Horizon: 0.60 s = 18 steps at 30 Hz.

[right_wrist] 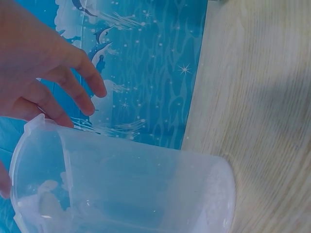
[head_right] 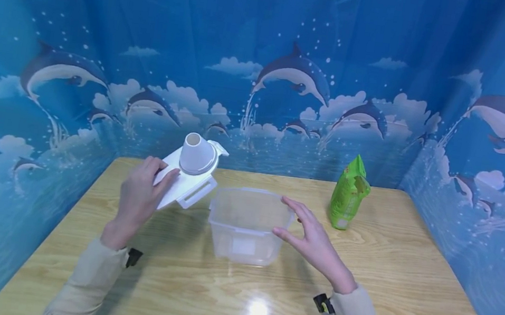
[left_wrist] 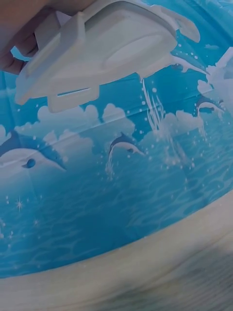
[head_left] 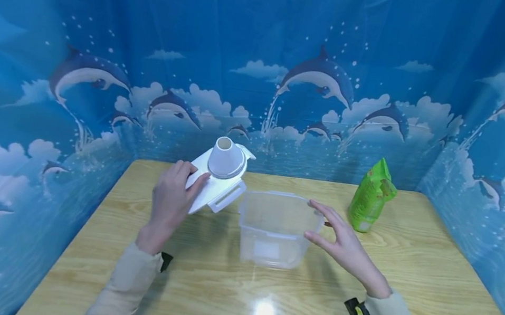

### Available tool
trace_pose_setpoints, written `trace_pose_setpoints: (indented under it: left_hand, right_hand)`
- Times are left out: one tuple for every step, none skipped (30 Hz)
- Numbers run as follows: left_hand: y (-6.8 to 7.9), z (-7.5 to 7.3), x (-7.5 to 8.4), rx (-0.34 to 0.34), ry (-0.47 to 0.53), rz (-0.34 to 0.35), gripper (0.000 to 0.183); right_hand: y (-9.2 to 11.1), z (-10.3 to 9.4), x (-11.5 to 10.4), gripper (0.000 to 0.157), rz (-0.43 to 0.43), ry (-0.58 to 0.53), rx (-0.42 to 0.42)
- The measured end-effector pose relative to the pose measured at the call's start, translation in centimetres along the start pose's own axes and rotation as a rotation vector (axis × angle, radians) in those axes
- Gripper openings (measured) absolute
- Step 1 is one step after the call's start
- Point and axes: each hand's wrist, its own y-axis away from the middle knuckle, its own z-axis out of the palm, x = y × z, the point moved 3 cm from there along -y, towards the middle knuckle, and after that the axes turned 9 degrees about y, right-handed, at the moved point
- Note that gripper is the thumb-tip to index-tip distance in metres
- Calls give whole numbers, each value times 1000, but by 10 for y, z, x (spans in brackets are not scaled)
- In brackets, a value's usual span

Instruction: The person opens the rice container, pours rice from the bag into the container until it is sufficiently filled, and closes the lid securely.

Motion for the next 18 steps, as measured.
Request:
trace_pose_setpoints:
  left_hand:
    - [1,0,-2,1,-3,-11,31]
    - [2,0,-4,-1,-9,-21,31]
    - [3,0,-5,-2,-13,-29,31]
    - [4,0,-7,-3,-19,-36,31]
    - [5,0,-8,-4,-25,-43,32]
    - [6,0,-10,-5,-31,-49,32]
    - [7,0,-12,-3,-35,-50,32]
    - [8,1,-13,-3,-41,-55,32]
    - [9,2,-15,-2,-44,-61,32]
    - [10,2,-18,0,-48,-64,32]
    - [12,3,-20,3,-49,-64,31]
    - [13,4,-22,4,-53,-64,31]
    - [15,5,-25,4,-56,-66,31]
    - [17,6,-27,2,-61,-71,31]
    - [18,7,-29,3,-60,-70,30]
    - [20,7,-30,3,-63,-70,31]
    - [21,8,-32,1,-66,-73,31]
    - [22,9,-33,-3,-70,-79,31]
  right_hand:
    - [0,0,0,69,0,0,0]
    - [0,0,0,69,0,0,1]
    - [0,0,1,69,-2,3,2]
    - [0,0,1,68,-4,4,4]
    - [0,0,1,69,-5,5,5]
    - [0,0,1,69,-7,6,6]
    - [0,0,1,69,-7,6,6]
    - [0,0,1,69,-8,6,6]
    - [0,0,1,68,-7,5,4]
    - [0,0,2,68,-7,4,4]
    - [-1,0,2,68,-8,5,3]
    - [0,0,2,68,-8,3,3]
    - [0,0,2,68,-9,3,3]
    - [0,0,2,68,-12,3,5]
    - [0,0,1,68,-15,6,7]
    - [0,0,1,68,-18,5,9]
    - [0,0,1,68,-21,7,11]
    - [0,0,0,69,-22,8,12]
